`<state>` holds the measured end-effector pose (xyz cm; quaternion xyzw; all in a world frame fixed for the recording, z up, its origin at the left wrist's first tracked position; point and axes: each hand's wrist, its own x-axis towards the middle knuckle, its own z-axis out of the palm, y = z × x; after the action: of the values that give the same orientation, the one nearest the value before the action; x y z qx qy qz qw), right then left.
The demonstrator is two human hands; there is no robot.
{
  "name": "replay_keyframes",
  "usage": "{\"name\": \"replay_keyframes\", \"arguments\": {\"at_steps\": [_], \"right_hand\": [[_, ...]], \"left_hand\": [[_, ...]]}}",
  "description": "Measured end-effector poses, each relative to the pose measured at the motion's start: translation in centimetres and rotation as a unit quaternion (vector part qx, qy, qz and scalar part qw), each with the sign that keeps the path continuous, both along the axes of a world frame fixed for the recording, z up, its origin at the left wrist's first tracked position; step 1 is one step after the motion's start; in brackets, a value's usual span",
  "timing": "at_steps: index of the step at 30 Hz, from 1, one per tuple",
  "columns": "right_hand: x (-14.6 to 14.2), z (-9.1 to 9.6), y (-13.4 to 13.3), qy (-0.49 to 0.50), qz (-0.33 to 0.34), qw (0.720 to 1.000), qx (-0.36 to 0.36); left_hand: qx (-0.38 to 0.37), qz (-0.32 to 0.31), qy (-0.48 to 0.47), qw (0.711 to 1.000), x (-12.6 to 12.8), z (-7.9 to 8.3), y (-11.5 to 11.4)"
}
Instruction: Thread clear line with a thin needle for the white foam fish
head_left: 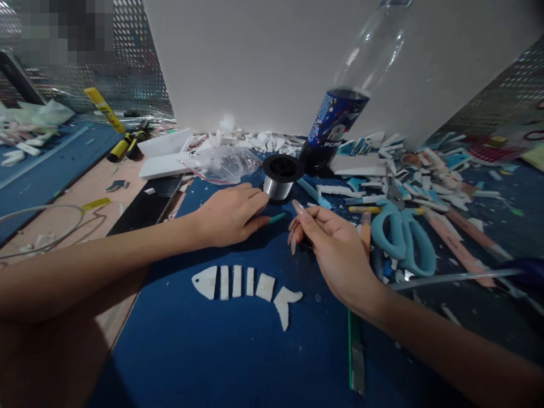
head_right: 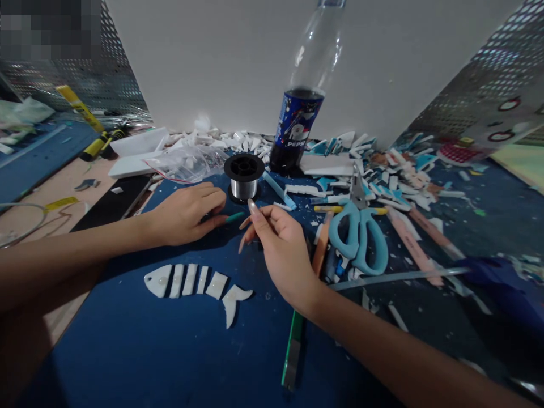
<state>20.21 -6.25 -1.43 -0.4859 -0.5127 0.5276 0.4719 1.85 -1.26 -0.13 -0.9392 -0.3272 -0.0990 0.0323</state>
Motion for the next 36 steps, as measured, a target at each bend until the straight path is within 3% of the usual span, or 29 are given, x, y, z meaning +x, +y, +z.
{"name": "replay_keyframes", "arguments": {"at_steps": [8,26,36], "right_hand": [[-0.1,-0.1,-0.1,0.0,-0.006,1.0,0.001],[0.0,0.1,-0.1,-0.008,-0.005,1.0,0.016],[0.0,-0.4,0.1,0.001,-0.002,0.999,0.033]], "left_hand": [[0.104,-0.099,0.086,0.986,0.5,-0.3,0.6],[0.033,-0.118,0.096,0.988,0.7,-0.4,0.9],[0.122,-0.176,0.101,0.972,0.5,-0.3,1.1]]}}
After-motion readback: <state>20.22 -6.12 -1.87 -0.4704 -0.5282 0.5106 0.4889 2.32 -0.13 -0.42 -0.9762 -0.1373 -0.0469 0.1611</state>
